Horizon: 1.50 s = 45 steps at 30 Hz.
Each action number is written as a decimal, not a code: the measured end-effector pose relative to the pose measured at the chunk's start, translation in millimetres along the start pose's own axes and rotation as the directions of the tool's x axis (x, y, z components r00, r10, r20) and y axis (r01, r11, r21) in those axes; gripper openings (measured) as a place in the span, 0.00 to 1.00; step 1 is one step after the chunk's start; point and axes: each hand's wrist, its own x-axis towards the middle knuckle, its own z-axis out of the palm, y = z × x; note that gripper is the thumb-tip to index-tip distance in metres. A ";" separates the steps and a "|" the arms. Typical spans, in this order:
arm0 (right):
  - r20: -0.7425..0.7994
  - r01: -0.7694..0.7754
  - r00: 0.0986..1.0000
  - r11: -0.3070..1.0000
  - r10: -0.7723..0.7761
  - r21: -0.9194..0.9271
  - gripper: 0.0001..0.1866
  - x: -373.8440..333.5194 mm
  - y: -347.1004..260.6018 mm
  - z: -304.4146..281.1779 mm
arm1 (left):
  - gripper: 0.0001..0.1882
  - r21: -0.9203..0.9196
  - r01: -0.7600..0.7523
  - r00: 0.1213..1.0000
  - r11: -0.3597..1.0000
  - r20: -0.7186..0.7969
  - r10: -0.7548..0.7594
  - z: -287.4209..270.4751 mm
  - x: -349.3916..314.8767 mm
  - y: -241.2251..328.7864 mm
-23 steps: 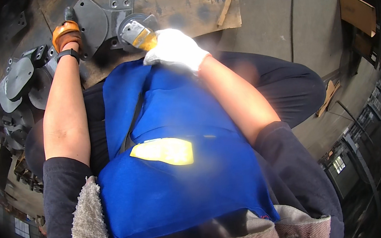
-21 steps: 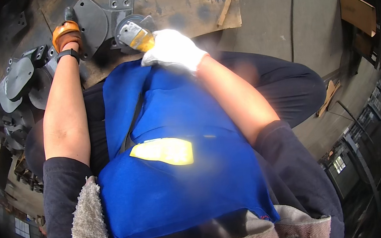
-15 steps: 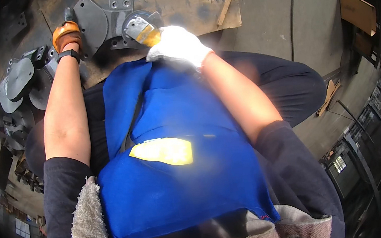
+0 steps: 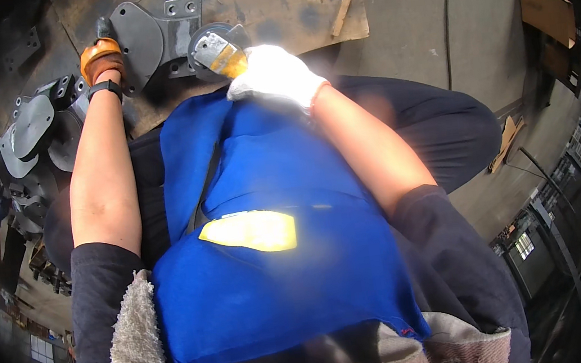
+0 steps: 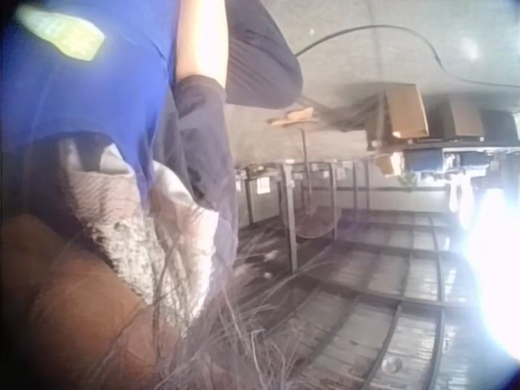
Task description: The person sits on the floor and uses a handheld angle grinder to smooth the surfaces of several metal parts. They repeatedly pick up parts, grind them, and place them back on a wooden board.
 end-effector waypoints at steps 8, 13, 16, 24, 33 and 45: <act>0.042 0.006 0.999 0.999 -0.007 0.042 0.24 -2.8 -4.5 2.4 | 0.24 -0.521 0.432 0.887 0.736 0.098 -0.451 6.3 6.0 4.8; 0.038 0.057 0.998 0.998 -0.056 -0.016 0.24 1.1 -18.6 5.2 | 0.28 -0.378 0.182 0.976 0.908 -0.043 -0.213 54.4 26.4 -13.2; 0.075 -0.074 0.995 0.997 0.071 0.039 0.24 -3.7 -17.9 -6.4 | 0.24 -0.383 0.238 0.967 0.892 0.010 -0.253 -2.9 -6.0 5.6; 0.020 -0.051 0.999 0.998 0.051 -0.022 0.25 1.4 -8.7 -8.2 | 0.19 -0.140 0.115 0.993 0.983 -0.020 -0.119 21.9 8.7 -8.7; 0.002 0.016 1.000 1.000 -0.016 -0.027 0.25 6.9 -8.2 -7.5 | 0.26 -0.474 0.325 0.932 0.818 0.013 -0.363 41.1 27.8 -3.7; -0.054 -0.100 0.991 0.931 0.127 0.350 0.17 -4.4 22.2 -33.2 | 0.15 -0.016 0.013 0.999 1.000 -0.046 -0.014 0.1 -5.2 1.5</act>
